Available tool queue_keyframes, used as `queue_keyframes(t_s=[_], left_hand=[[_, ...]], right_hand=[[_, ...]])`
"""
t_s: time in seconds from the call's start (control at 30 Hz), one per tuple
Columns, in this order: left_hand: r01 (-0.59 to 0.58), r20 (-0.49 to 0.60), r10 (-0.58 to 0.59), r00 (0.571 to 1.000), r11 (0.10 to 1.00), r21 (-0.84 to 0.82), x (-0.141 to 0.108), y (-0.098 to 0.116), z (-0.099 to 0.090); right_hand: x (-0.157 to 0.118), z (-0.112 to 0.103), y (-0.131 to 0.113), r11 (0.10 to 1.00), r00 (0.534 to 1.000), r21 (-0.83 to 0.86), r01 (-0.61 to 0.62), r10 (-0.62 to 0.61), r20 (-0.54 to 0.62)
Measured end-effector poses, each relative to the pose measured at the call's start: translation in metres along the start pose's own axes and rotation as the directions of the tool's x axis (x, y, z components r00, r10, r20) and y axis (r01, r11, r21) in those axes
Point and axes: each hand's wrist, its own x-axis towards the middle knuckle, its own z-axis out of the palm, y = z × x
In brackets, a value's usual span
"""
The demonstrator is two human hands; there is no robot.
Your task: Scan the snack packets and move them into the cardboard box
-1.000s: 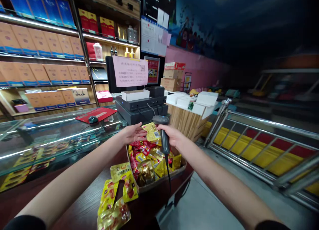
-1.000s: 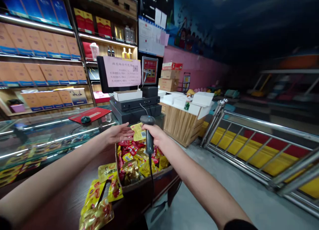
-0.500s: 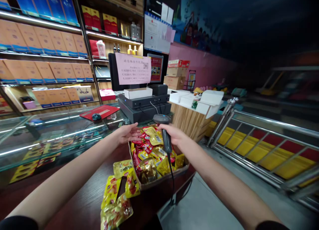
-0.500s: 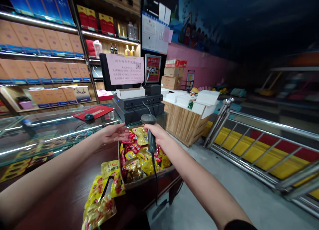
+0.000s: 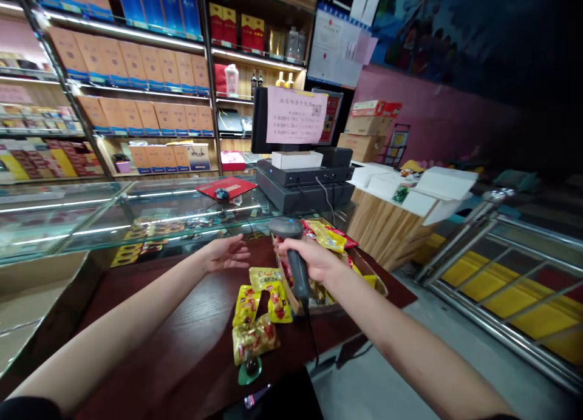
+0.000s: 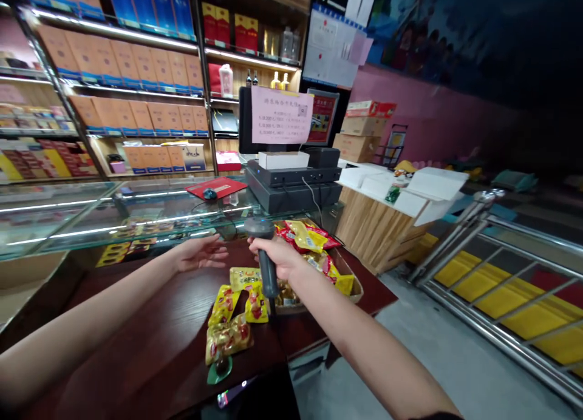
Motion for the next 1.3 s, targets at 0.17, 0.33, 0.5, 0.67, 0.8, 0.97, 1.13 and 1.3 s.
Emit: queue_keyframes(t_s=[0.17, 0.33, 0.5, 0.67, 0.8, 0.97, 1.13, 1.3], left_hand=[[0.098, -0.057, -0.096, 0.994, 0.995, 0.024, -0.022, -0.047, -0.040], [0.181, -0.028, -0.180, 0.983, 0.983, 0.035, -0.036, -0.087, -0.061], [0.182, 0.026, -0.183, 0.983, 0.983, 0.023, -0.036, -0.100, -0.063], [0.165, 0.048, -0.168, 0.985, 0.985, 0.047, -0.031, -0.097, -0.057], [0.139, -0.006, -0.139, 0.990, 0.987, 0.077, -0.028, -0.091, -0.058], [0.079, 0.047, -0.084, 0.995, 0.991, 0.112, -0.019, -0.093, -0.068], [0.009, -0.012, -0.008, 1.000, 0.998, 0.056, -0.010, -0.097, -0.081], [-0.033, -0.092, 0.032, 0.995, 0.999, -0.001, -0.002, -0.075, -0.091]], right_hand=[[-0.003, 0.027, 0.058, 0.984, 0.985, -0.026, -0.175, 0.175, 0.002], [-0.002, 0.025, 0.104, 0.953, 0.956, -0.086, -0.292, 0.288, -0.058], [0.005, 0.022, 0.120, 0.933, 0.934, -0.060, -0.356, 0.353, -0.052], [0.015, 0.029, 0.118, 0.918, 0.920, 0.080, -0.389, 0.391, -0.024], [0.025, 0.038, 0.115, 0.916, 0.926, 0.134, -0.378, 0.372, 0.070], [0.039, 0.057, 0.121, 0.942, 0.936, 0.089, -0.325, 0.307, 0.170], [0.049, 0.071, 0.125, 0.969, 0.958, 0.026, -0.245, 0.238, 0.162], [0.046, 0.076, 0.112, 0.988, 0.977, -0.023, -0.151, 0.153, 0.147]])
